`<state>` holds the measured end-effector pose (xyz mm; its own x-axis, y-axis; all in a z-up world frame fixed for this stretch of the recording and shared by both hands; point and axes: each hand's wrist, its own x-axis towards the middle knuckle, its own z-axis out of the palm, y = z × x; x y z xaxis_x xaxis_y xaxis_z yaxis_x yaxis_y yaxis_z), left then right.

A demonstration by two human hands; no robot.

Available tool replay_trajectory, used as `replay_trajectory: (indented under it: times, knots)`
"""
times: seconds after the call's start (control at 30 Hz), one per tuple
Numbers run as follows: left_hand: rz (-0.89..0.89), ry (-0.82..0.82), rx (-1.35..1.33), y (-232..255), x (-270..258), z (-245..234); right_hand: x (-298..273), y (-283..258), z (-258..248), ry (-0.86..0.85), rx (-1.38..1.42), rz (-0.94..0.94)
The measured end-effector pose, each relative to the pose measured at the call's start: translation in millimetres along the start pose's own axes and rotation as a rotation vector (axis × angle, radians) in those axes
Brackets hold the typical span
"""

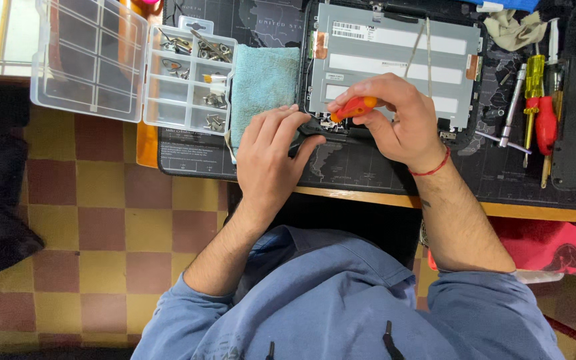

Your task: The person removes the back cover of a disassembled electronic device, then uses a screwdriver to remove screws from a small black component near the battery. The person continues to adjust and reposition the component with their hands.

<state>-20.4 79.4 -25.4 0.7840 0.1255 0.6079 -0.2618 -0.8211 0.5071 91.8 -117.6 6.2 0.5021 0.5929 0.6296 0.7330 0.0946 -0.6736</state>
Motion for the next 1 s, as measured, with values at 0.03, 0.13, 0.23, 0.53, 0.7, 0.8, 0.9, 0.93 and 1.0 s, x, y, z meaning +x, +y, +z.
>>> replay_trajectory:
  times: [0.03, 0.13, 0.23, 0.53, 0.7, 0.8, 0.9, 0.93, 1.0]
  knots:
    - [0.006, 0.008, 0.011, -0.5, -0.3, 0.8, 1.3, -1.0, 0.1, -0.001, -0.014, -0.012]
    - [0.013, 0.006, -0.001, -0.9, 0.4, -0.5, 14.9, -14.5, 5.0, -0.007, -0.058, -0.047]
    - [0.022, 0.001, 0.008, -2.4, -1.5, 0.2, 14.8, -15.4, 6.8, -0.011, -0.085, -0.092]
    - [0.029, 0.000, 0.021, -0.5, 0.9, -1.4, 19.4, -25.9, 10.3, -0.023, -0.128, -0.127]
    - [0.028, -0.005, 0.029, -0.9, 0.4, -1.2, 19.9, -24.2, 8.4, -0.031, -0.125, -0.128]
    - [0.028, 0.003, 0.035, -1.5, -0.6, 0.6, 19.2, -22.2, 6.5, -0.010, -0.091, -0.109]
    - [0.029, 0.011, 0.044, -1.4, -1.0, 0.8, 19.0, -20.7, 8.1, -0.007, -0.060, -0.094]
    - [0.030, 0.012, 0.047, -1.0, -0.7, 0.8, 18.7, -20.3, 8.9, -0.009, -0.037, -0.089]
    - [0.030, 0.009, 0.042, -1.0, -0.7, 0.5, 19.6, -21.8, 9.4, -0.010, -0.046, -0.080]
